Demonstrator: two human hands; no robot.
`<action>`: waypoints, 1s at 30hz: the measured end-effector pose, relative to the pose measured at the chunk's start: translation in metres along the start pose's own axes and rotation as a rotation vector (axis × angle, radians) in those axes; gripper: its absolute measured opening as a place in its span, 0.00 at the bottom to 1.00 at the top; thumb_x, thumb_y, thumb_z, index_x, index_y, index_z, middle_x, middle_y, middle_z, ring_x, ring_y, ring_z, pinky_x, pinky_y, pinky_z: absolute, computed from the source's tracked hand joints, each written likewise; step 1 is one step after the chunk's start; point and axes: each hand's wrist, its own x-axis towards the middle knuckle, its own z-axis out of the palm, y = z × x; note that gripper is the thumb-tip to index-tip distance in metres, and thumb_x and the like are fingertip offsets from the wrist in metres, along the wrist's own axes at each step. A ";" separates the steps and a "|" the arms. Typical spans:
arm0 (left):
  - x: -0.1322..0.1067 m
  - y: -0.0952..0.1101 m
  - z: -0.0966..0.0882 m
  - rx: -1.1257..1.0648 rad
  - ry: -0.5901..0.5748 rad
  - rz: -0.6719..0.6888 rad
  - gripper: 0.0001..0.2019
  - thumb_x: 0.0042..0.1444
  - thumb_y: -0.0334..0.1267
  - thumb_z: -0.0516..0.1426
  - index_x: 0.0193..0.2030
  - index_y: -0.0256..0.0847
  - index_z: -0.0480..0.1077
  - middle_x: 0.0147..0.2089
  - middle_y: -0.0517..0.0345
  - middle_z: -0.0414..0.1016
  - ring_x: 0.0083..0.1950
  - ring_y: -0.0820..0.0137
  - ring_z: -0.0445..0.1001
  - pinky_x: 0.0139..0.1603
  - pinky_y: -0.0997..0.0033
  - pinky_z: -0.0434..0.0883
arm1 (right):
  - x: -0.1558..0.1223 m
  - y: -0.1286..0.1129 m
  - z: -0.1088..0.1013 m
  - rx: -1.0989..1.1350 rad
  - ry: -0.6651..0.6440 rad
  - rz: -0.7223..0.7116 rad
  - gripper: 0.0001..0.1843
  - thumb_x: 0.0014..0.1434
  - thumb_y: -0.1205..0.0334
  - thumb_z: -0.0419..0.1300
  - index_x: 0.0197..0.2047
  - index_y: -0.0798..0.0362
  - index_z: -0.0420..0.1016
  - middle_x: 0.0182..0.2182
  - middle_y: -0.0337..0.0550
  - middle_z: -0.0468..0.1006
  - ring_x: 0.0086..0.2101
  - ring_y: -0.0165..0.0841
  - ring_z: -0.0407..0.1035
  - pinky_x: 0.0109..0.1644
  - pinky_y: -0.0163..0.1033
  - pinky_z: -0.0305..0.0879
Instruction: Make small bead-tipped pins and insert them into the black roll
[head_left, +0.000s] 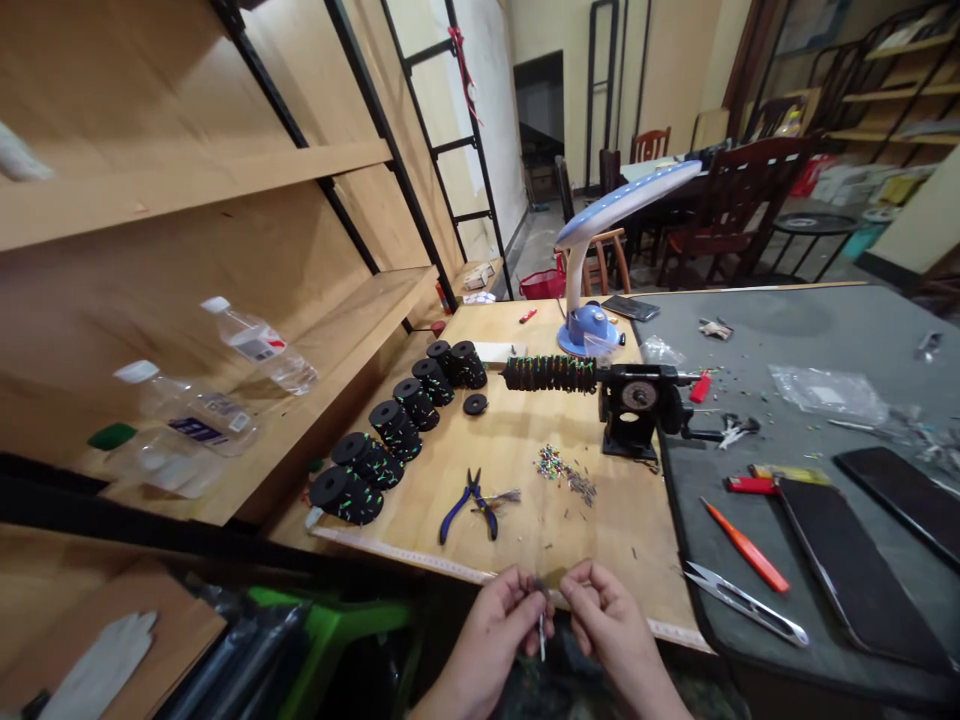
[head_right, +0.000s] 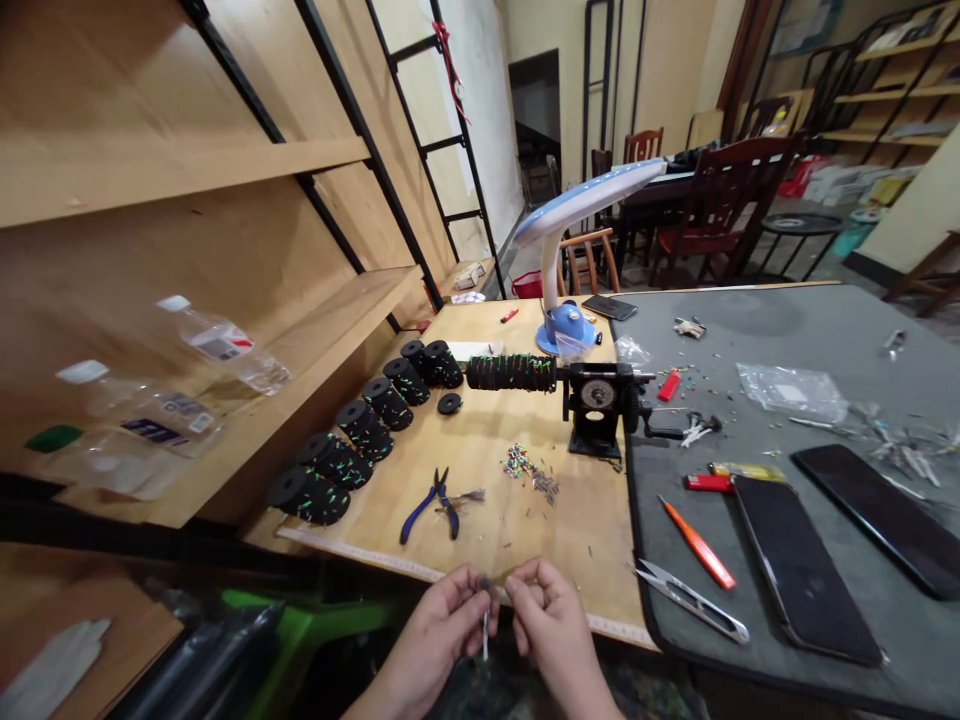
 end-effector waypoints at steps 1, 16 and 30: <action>0.000 -0.001 0.002 0.012 -0.008 0.004 0.17 0.50 0.48 0.63 0.31 0.37 0.65 0.26 0.59 0.72 0.23 0.78 0.64 0.22 0.79 0.57 | -0.001 0.000 -0.001 0.008 0.000 0.007 0.28 0.46 0.33 0.61 0.28 0.52 0.65 0.07 0.25 0.59 0.11 0.21 0.45 0.17 0.29 0.38; 0.001 -0.006 0.012 0.135 -0.011 0.073 0.20 0.52 0.54 0.60 0.30 0.39 0.62 0.21 0.64 0.68 0.20 0.78 0.63 0.21 0.78 0.59 | -0.006 -0.003 0.003 0.032 0.021 0.021 0.29 0.42 0.34 0.64 0.26 0.54 0.68 0.10 0.32 0.69 0.11 0.22 0.54 0.17 0.29 0.44; 0.002 -0.008 0.021 0.050 0.020 0.076 0.16 0.51 0.49 0.62 0.30 0.39 0.63 0.23 0.65 0.68 0.24 0.75 0.69 0.24 0.77 0.63 | -0.007 0.004 0.007 0.118 0.064 0.021 0.28 0.44 0.35 0.64 0.27 0.54 0.68 0.08 0.25 0.60 0.12 0.22 0.51 0.18 0.29 0.49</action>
